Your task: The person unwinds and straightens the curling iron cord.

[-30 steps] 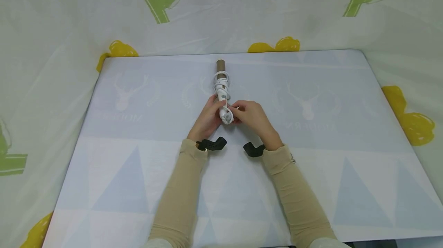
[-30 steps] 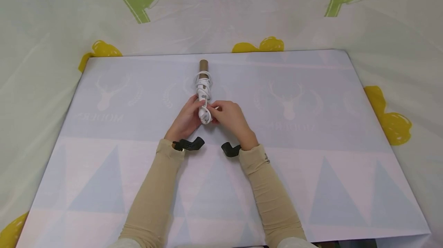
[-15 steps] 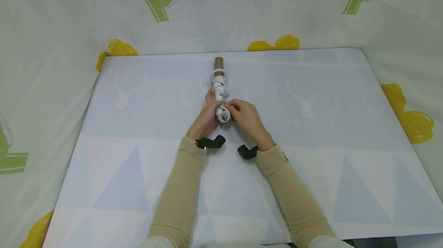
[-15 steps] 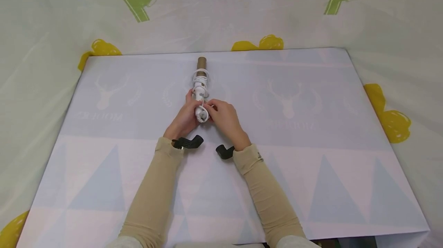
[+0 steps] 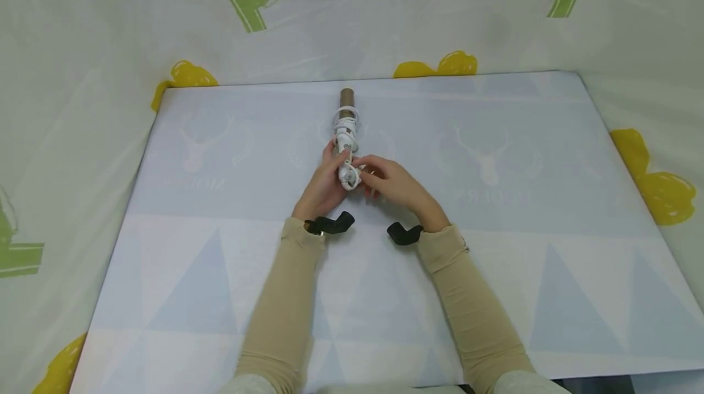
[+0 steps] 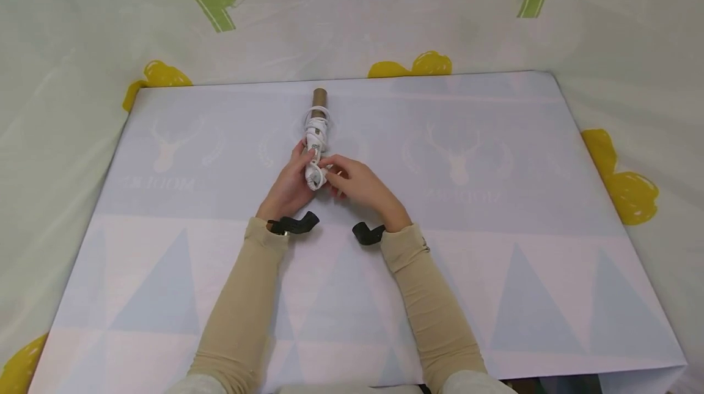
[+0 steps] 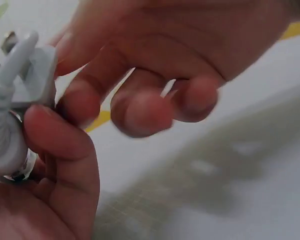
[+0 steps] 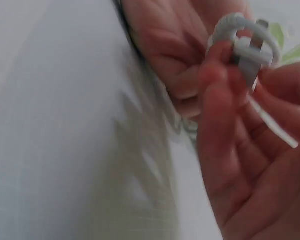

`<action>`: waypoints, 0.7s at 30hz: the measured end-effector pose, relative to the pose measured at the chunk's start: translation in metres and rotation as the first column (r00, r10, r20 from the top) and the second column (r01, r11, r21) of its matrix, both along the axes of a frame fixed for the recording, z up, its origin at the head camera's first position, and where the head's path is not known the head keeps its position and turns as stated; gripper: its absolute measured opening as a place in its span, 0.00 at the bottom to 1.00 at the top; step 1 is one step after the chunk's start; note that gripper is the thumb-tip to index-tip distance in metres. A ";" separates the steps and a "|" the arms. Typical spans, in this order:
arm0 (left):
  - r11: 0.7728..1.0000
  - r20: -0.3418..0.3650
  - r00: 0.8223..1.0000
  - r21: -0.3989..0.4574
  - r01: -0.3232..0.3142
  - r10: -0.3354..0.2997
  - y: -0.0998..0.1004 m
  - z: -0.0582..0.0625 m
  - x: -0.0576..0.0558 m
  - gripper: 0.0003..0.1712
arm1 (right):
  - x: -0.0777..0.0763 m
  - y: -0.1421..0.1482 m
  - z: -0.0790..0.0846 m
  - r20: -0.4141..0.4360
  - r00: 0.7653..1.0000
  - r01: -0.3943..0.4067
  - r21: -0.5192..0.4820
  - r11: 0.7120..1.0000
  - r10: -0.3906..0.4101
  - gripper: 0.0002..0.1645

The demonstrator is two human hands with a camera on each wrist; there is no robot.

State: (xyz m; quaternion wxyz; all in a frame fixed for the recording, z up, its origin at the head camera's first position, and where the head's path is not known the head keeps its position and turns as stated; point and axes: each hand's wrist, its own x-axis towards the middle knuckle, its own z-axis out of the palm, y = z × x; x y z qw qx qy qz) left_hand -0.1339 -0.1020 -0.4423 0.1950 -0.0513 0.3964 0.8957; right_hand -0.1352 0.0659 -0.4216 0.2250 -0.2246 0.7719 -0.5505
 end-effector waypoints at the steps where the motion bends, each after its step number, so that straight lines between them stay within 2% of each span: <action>1: 1.000 -0.002 1.000 0.010 -0.002 0.002 -0.001 -0.001 0.000 0.36 | 0.000 0.000 0.000 -0.007 1.000 -0.027 -0.015 1.000 0.027 0.17; 5: 1.000 0.007 1.000 0.024 -0.006 0.006 -0.004 -0.001 0.000 0.35 | 0.001 -0.001 -0.003 -0.008 0.997 -0.079 -0.066 0.995 0.079 0.21; 10: 1.000 0.008 1.000 0.007 0.003 -0.003 -0.005 0.000 0.000 0.34 | 0.003 -0.004 -0.001 -0.058 0.996 -0.077 -0.043 0.996 0.075 0.23; 14: 0.999 -0.002 1.000 -0.034 0.009 -0.009 -0.005 0.001 0.000 0.36 | 0.004 -0.006 0.000 -0.126 0.992 -0.026 0.013 1.000 0.028 0.20; 21: 0.994 0.021 1.000 -0.106 0.003 -0.001 -0.005 0.000 -0.002 0.37 | 0.008 -0.014 -0.001 -0.250 0.968 0.069 0.130 0.989 -0.034 0.16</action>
